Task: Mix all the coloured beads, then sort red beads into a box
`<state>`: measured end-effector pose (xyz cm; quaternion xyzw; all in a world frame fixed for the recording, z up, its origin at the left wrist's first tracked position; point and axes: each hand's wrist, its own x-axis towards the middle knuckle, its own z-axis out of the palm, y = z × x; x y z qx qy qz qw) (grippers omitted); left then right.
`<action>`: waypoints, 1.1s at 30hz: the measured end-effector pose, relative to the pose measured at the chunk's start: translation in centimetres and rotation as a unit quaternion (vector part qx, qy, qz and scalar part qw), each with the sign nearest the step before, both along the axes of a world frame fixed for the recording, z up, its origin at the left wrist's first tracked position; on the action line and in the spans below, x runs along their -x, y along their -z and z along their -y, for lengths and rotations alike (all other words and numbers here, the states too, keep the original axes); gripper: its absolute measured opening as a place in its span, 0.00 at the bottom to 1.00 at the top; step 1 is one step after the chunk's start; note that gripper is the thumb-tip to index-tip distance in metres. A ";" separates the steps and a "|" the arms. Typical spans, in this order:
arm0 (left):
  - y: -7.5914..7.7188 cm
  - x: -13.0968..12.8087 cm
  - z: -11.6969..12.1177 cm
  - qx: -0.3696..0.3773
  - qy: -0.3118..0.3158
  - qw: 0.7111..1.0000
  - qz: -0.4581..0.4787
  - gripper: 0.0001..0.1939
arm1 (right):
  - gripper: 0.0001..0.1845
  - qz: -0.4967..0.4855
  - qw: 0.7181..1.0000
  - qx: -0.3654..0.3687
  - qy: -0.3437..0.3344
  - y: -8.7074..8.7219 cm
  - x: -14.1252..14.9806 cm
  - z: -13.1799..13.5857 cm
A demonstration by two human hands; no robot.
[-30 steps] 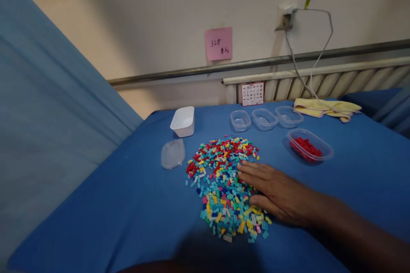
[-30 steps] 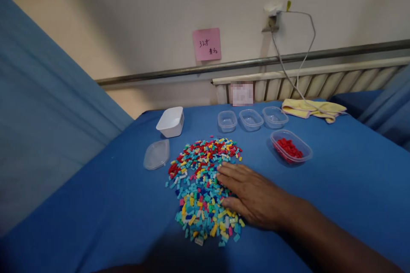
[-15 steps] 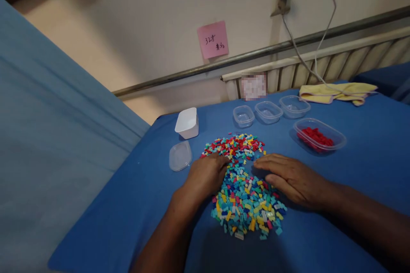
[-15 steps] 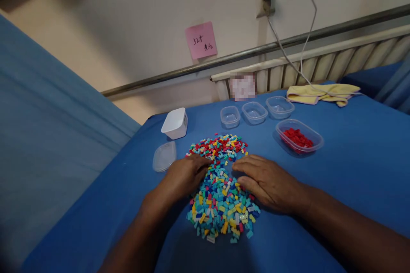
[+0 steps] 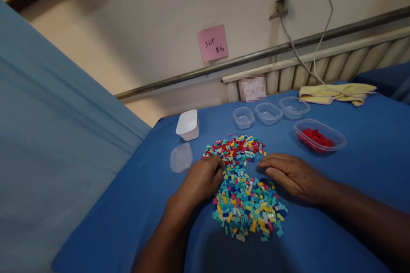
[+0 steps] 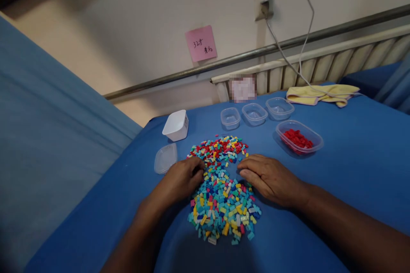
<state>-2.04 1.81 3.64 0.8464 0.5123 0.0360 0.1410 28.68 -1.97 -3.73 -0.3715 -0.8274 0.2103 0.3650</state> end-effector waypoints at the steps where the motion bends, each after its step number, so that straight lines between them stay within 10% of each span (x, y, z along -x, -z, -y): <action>1: 0.0 0.1 -0.1 -0.002 -0.003 1.000 0.025 0.10 | 0.18 0.002 1.000 -0.002 -0.001 0.0 0.0 0.0; 14: 0.9 -1.7 -1.4 -0.086 0.077 0.977 -0.176 0.11 | 0.17 0.027 0.999 -0.002 -0.017 0.1 0.3 -0.3; 29: 0.5 -3.3 -1.5 -0.076 0.097 0.975 -0.184 0.09 | 0.33 0.126 0.988 0.010 -0.084 -1.9 4.1 -0.5; 33: 0.1 -2.0 -1.7 -0.069 0.077 0.987 -0.121 0.10 | 0.25 0.134 0.987 -0.015 -0.082 -2.3 3.5 0.0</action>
